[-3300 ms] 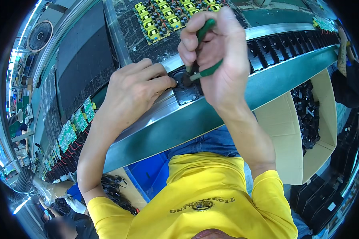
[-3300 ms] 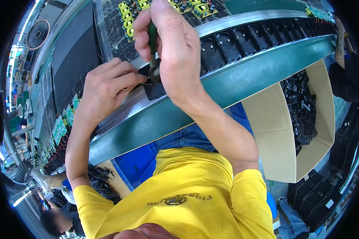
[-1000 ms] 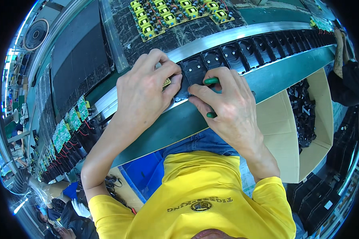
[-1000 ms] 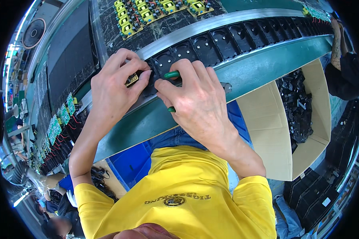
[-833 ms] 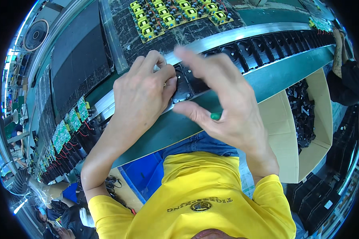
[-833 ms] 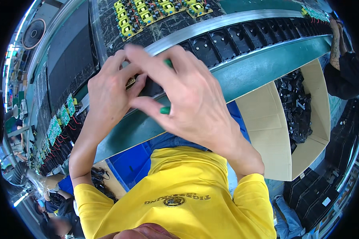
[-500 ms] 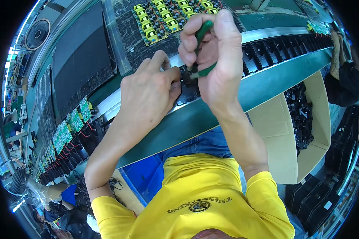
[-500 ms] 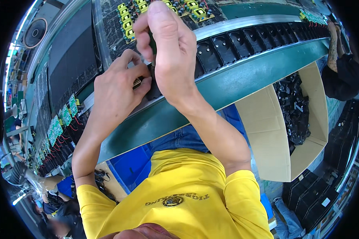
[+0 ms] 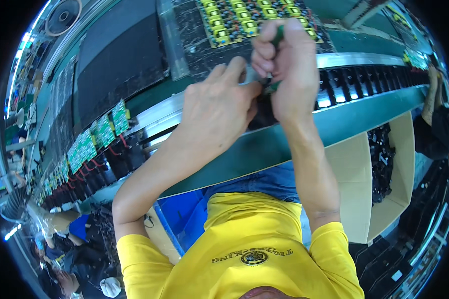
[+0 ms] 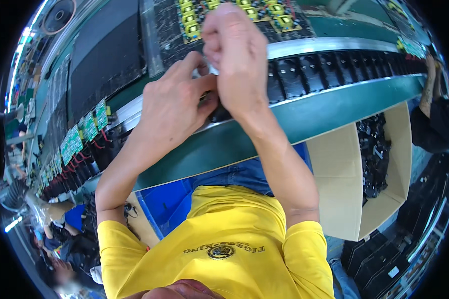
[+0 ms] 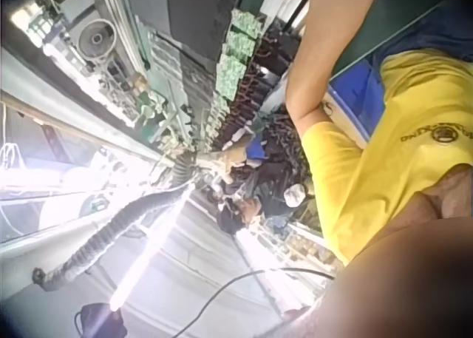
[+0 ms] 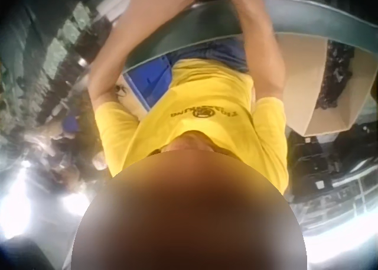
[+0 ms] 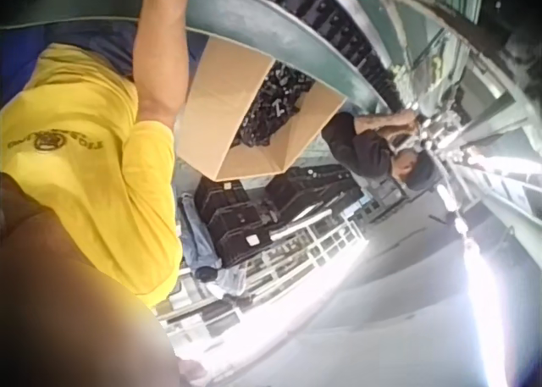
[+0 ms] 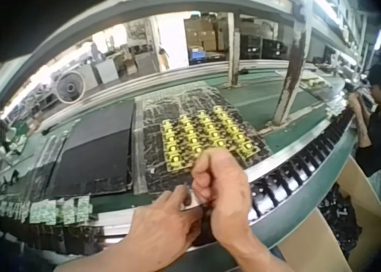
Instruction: Manually assemble and inspect circuit boards at a factory station using pliers.
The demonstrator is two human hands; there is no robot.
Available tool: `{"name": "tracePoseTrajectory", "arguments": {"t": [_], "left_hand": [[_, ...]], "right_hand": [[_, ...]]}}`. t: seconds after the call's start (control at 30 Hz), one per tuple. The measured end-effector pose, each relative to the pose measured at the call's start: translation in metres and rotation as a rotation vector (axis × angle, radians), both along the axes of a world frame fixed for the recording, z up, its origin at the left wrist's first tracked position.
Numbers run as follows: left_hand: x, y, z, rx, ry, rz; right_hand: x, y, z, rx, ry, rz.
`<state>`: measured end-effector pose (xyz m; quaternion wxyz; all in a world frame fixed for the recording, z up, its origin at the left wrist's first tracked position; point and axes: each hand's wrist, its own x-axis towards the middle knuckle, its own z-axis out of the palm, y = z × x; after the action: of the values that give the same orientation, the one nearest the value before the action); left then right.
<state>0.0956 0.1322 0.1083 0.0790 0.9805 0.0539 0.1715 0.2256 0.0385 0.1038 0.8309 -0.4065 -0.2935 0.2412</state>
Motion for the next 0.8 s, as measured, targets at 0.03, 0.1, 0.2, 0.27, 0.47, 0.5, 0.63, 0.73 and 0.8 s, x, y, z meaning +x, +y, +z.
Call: {"name": "tracePoseTrajectory", "arguments": {"t": [0.03, 0.1, 0.2, 0.27, 0.47, 0.5, 0.63, 0.73, 0.8], "left_hand": [[-0.001, 0.000, 0.000, -0.002, -0.010, -0.010], [-0.001, -0.004, 0.003, 0.010, 0.024, 0.024], [0.004, -0.009, 0.010, 0.011, 0.077, 0.065], [0.004, -0.008, 0.011, 0.011, 0.096, 0.065], [0.005, 0.002, 0.028, 0.000, 0.268, 0.009], [0.009, 0.005, 0.038, 0.012, 0.332, -0.024], [0.035, 0.032, 0.067, -0.042, 0.499, -0.165], [0.053, 0.046, 0.067, -0.096, 0.311, -0.091], [0.056, 0.038, 0.048, -0.008, 0.219, -0.015]], "right_hand": [[0.004, -0.002, -0.003, -0.016, -0.031, 0.041], [0.018, -0.008, -0.017, 0.062, -0.049, 0.131], [0.039, -0.014, -0.037, 0.264, -0.151, 0.335], [0.024, -0.012, -0.021, 0.186, -0.144, 0.213], [-0.032, -0.077, 0.046, -0.226, -0.582, -0.251], [-0.037, -0.091, 0.041, -0.469, -0.847, -0.272], [-0.039, -0.105, 0.015, -0.858, -1.253, -0.314], [-0.043, -0.107, 0.007, -0.958, -1.377, -0.302], [-0.043, -0.109, 0.006, -0.952, -1.381, -0.320]]}}
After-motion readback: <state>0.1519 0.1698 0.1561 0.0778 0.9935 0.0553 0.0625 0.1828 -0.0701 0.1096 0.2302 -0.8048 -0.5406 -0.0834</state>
